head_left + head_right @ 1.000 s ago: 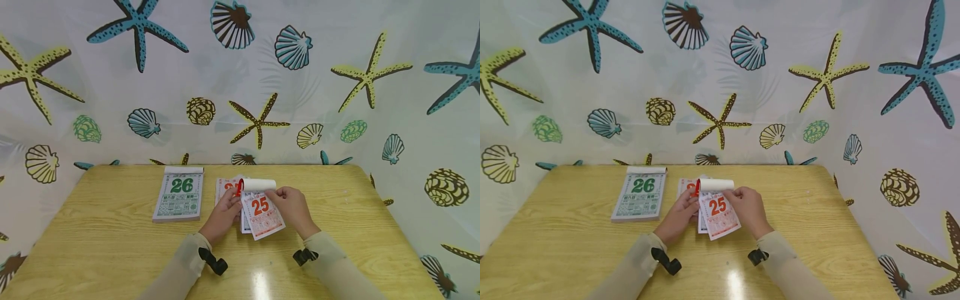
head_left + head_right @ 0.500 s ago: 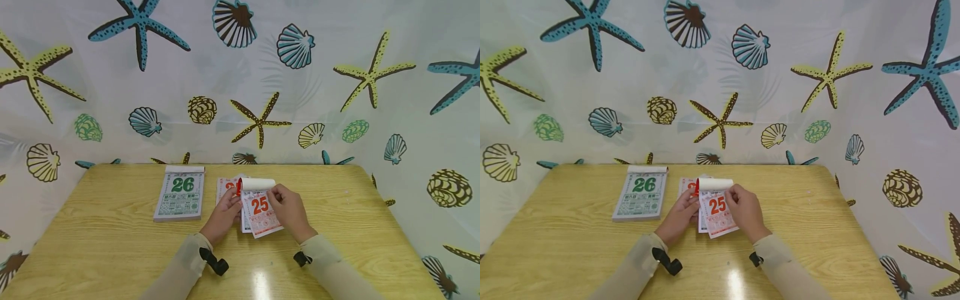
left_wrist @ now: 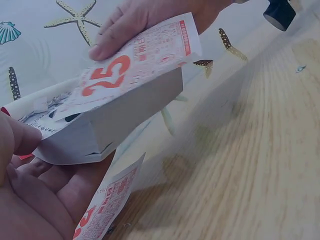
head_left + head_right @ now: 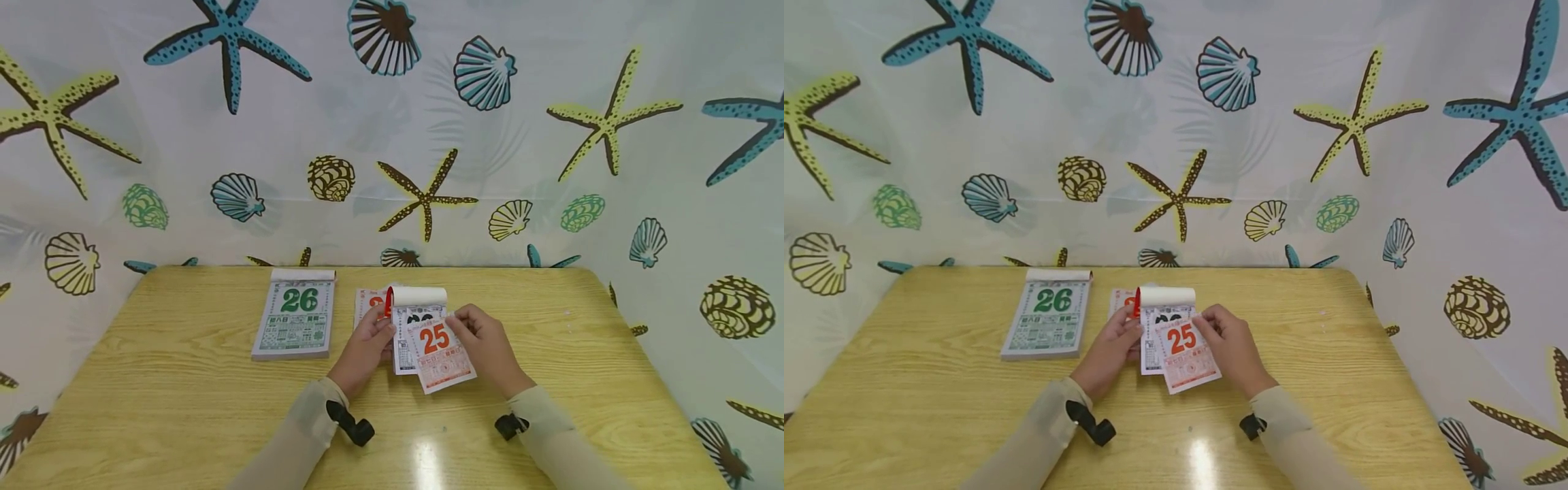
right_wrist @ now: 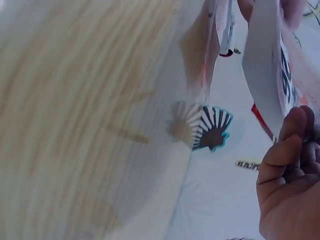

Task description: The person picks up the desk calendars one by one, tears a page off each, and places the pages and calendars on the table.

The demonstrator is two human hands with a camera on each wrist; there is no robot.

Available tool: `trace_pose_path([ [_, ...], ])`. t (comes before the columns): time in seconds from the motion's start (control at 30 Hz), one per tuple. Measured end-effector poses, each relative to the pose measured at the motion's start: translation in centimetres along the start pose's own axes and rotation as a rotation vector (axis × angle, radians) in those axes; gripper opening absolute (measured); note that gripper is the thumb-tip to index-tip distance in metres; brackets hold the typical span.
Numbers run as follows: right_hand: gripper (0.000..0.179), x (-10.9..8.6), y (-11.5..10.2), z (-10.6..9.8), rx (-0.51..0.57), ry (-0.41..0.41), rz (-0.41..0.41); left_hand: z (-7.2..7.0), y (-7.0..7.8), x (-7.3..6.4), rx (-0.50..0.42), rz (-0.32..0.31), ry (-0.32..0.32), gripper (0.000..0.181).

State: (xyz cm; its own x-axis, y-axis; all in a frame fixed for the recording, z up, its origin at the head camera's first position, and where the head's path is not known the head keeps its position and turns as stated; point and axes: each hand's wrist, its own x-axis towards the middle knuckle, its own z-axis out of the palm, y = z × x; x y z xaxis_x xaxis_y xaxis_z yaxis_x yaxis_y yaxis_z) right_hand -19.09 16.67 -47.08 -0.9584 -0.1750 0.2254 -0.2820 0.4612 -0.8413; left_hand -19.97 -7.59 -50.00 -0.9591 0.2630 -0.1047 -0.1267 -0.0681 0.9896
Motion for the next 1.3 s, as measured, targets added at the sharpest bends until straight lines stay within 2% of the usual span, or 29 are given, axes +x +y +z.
trace_pose_path([
  [0.27,0.028,0.5,1.9,-2.9,0.103,0.055,0.137,0.7,0.0,0.2,0.001,-0.001,0.033,0.044],
  [0.43,0.034,1.3,3.6,-5.1,0.081,0.072,0.163,1.7,0.4,0.6,0.006,-0.024,0.066,0.050],
  [0.7,0.036,2.5,8.3,-9.4,-0.085,0.091,0.249,4.4,1.0,1.9,-0.030,-0.048,0.068,0.049],
  [0.9,0.036,3.0,10.5,-11.7,-0.226,0.060,0.276,6.8,1.1,3.0,-0.018,-0.069,0.062,0.047],
  [1.0,0.040,3.1,10.9,-12.4,-0.332,-0.004,0.328,7.7,1.1,3.5,-0.015,-0.085,0.060,0.047],
  [1.17,0.046,2.9,10.1,-12.5,-0.434,-0.111,0.434,8.7,0.9,4.3,-0.013,-0.109,0.062,0.049],
  [1.3,0.053,2.9,8.8,-12.0,-0.553,-0.156,0.423,9.2,0.6,5.0,0.000,-0.123,0.066,0.051],
])
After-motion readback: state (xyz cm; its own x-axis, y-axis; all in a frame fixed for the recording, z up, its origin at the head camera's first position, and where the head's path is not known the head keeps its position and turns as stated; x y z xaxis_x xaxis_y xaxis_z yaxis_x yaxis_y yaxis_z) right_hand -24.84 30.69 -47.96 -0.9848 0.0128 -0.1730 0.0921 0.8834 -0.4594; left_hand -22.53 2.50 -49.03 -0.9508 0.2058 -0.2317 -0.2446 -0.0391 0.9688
